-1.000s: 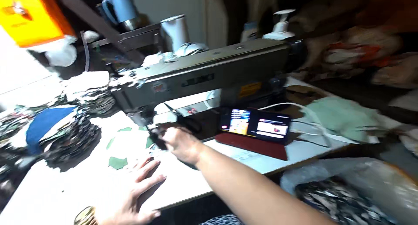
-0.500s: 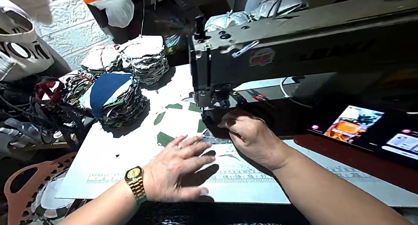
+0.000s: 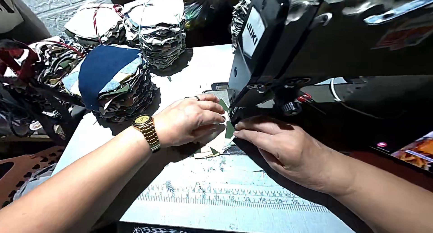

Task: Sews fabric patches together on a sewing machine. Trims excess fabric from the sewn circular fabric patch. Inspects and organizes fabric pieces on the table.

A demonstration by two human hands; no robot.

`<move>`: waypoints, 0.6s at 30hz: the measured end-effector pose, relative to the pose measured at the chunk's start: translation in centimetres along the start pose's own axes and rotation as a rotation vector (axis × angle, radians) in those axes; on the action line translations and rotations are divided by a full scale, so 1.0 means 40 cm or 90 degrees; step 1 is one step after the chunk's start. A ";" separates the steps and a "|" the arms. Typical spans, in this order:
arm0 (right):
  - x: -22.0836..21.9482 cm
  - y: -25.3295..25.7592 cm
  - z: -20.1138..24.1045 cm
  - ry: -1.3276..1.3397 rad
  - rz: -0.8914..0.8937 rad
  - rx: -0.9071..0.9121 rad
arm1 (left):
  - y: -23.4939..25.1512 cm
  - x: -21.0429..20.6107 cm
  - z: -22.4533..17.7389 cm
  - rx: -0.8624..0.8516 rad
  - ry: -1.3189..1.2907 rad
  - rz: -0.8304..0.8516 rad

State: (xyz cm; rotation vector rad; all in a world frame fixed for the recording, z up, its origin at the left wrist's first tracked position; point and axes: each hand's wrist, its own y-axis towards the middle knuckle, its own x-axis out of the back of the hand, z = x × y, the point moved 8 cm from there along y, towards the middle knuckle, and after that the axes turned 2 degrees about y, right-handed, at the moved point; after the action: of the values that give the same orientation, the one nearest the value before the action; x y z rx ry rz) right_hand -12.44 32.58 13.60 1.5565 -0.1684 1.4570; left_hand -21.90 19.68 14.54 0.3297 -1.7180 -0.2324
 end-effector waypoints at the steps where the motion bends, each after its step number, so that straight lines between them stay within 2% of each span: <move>1: -0.002 0.006 0.005 -0.004 0.015 0.010 | 0.003 -0.006 0.005 -0.002 -0.009 0.006; 5: -0.024 0.017 0.008 -0.004 0.033 0.038 | -0.007 -0.043 0.023 0.011 -0.036 0.017; 10: -0.061 -0.012 -0.015 0.032 -0.009 -0.015 | -0.032 -0.078 0.042 0.068 -0.075 0.021; 18: -0.061 -0.016 -0.017 0.032 -0.016 -0.026 | -0.032 -0.081 0.046 0.061 -0.064 0.027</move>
State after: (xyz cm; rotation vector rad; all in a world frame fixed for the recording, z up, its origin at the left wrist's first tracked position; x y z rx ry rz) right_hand -13.15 32.20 11.12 1.4828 -0.1478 1.4627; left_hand -23.11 19.54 10.78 0.3572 -1.8372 -0.1377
